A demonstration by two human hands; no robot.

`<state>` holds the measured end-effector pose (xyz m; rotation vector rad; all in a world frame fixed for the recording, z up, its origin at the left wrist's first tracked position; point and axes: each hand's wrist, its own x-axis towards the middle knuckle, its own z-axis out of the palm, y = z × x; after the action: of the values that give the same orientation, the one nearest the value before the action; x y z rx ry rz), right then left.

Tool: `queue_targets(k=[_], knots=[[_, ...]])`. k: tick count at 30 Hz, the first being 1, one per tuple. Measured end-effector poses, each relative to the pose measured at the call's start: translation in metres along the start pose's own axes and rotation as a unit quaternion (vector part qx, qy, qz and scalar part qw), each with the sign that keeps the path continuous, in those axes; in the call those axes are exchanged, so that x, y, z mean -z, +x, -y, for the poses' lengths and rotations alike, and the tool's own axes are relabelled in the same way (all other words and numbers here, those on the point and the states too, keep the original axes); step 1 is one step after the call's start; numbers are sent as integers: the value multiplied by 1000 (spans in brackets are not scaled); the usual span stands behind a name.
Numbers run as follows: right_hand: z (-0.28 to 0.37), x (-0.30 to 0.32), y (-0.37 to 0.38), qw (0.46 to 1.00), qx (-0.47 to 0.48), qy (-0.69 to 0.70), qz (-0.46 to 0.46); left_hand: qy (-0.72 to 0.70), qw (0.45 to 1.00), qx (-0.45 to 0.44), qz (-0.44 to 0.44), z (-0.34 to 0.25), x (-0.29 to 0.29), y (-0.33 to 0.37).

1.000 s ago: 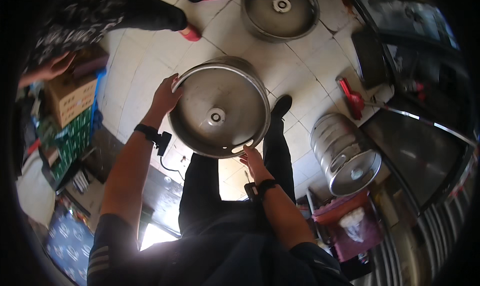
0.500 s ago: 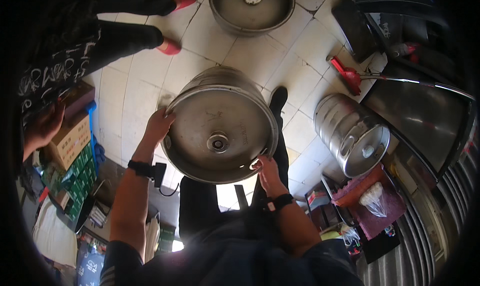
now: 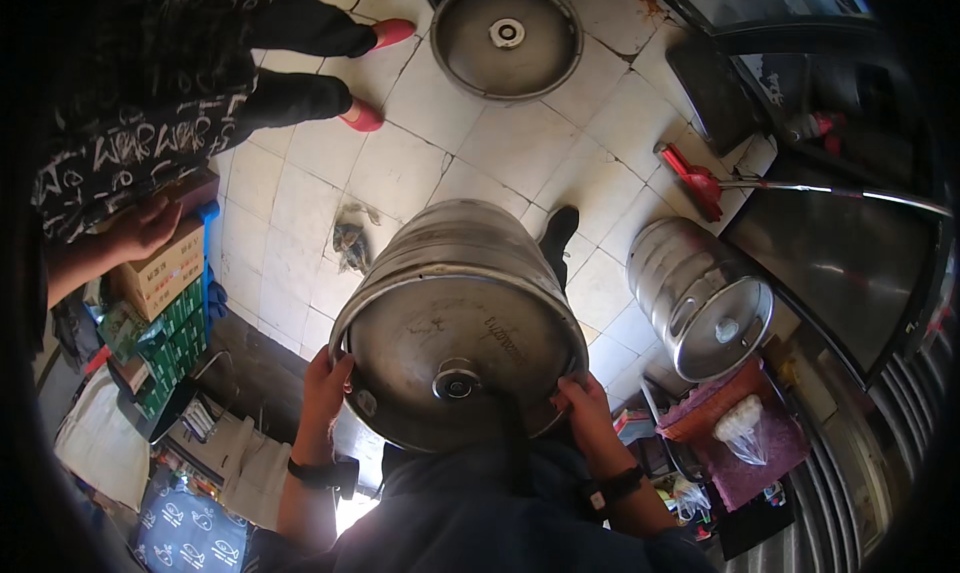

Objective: The person removes a beer keg from a refrigeration cabinet, loads a new keg inside, and detaches the keg coupler to wipe it down with a paper towel.

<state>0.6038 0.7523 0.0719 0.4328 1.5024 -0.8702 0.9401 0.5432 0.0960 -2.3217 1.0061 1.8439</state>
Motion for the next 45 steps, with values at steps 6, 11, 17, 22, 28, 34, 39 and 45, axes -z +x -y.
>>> queue_targets(k=[6, 11, 17, 22, 28, 34, 39, 45], knots=[[35, 37, -6, 1000, 21, 12, -18, -5, 999, -34, 24, -43, -43, -17], [90, 75, -10, 996, 80, 38, 14, 11, 997, -69, 31, -112, -102, -21], [175, 118, -17, 986, 160, 35, 9, -13, 990, -112, 79, -205, -171, -23], [265, 134, -21, 974, 224, 29, -17, -18, 979, -157, 132, -282, -221, -2], [358, 137, -8, 962, 259, 73, -53, -1, 964, -202, 171, -384, -272, 27], [457, 148, 26, 953, 283, 106, -32, 50, 954, -247, 163, -487, -326, 48], [524, 167, 87, 957, 276, 88, -29, 41, 954, -258, 149, -567, -373, 81], [607, 155, 146, 959, 274, 70, 1, 11, 970, -225, 92, -626, -403, 136]])
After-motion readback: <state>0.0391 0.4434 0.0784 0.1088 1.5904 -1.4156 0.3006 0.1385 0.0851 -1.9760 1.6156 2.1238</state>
